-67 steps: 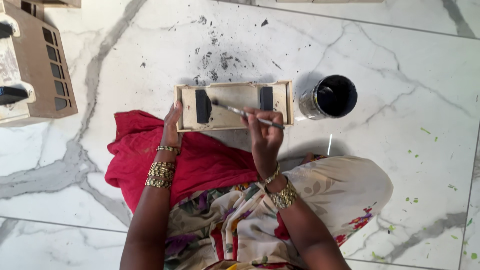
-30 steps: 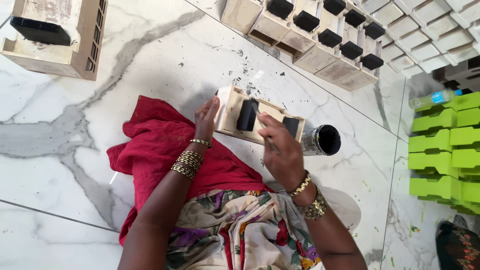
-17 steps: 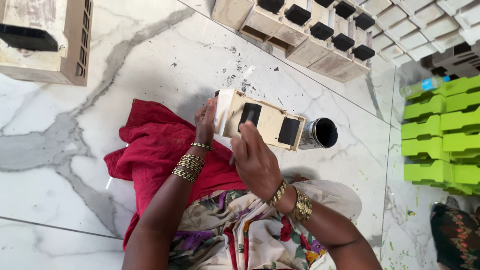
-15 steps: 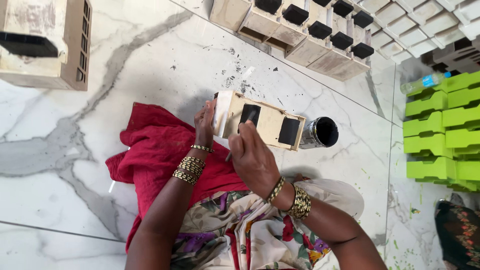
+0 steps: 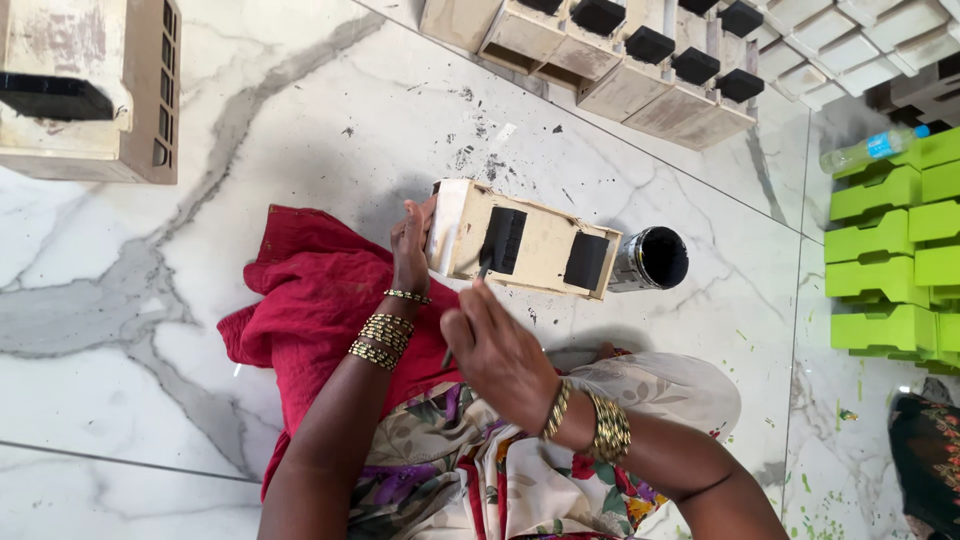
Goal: The person sits on the floor and uses a brush to paint black paint onto dark rectangular blocks seated in a wooden tray, dipping the brush into a paint can between blocks. They rotate the tray to reach each block and set finished trays aside with other completed trays.
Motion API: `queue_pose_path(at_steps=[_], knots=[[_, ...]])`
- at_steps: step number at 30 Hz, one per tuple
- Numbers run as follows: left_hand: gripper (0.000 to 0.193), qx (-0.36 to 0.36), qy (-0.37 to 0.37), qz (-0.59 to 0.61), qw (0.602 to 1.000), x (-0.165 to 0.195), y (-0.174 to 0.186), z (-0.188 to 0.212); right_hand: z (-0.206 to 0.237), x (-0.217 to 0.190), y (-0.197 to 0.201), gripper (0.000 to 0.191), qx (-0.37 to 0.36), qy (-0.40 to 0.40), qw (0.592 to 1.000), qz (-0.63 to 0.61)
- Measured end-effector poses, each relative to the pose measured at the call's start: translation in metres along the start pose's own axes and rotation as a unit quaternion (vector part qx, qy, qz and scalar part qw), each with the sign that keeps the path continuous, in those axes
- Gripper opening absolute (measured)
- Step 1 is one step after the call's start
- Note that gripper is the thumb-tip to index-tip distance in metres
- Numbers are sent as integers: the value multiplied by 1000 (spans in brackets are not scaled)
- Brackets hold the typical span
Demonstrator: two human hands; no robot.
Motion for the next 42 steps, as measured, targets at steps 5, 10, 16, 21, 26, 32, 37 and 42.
queue_pose_path(at_steps=[5,10,16,21,26,32,37,42], knots=[[86,-36,-4,21,999,1,-3,0,-2,12,-4,19,42,-16,999,7],[92,-26,9,-17,999,5,-2,2,-14,19,-16,21,0,30,999,31],[96,-47,1,14,999,6,-7,2,13,3,4,25,-31,36,998,-41],[98,-24,18,4,1000,2,-2,0,8,18,21,24,-7,-27,999,-30],[98,-13,14,0,1000,3,-1,0,15,0,33,24,1,9,999,-50],[94,-15,10,0,1000,-1,1,0,15,14,17,20,25,-19,999,-22],[94,10,19,-37,999,-22,17,-5,5,11,12,23,47,4,996,-72],[94,49,39,-39,997,-32,28,-12,5,33,12,23,5,-77,984,-162]])
Point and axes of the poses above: each hand's wrist, its own z-axis away from the middle knuckle, its own y-axis out of the back of the hand, x = y × z, the point moved 5 cm from there along -z, towards the middle knuckle, and after that the axes turned 1 degree about x, right-handed, at the moved point
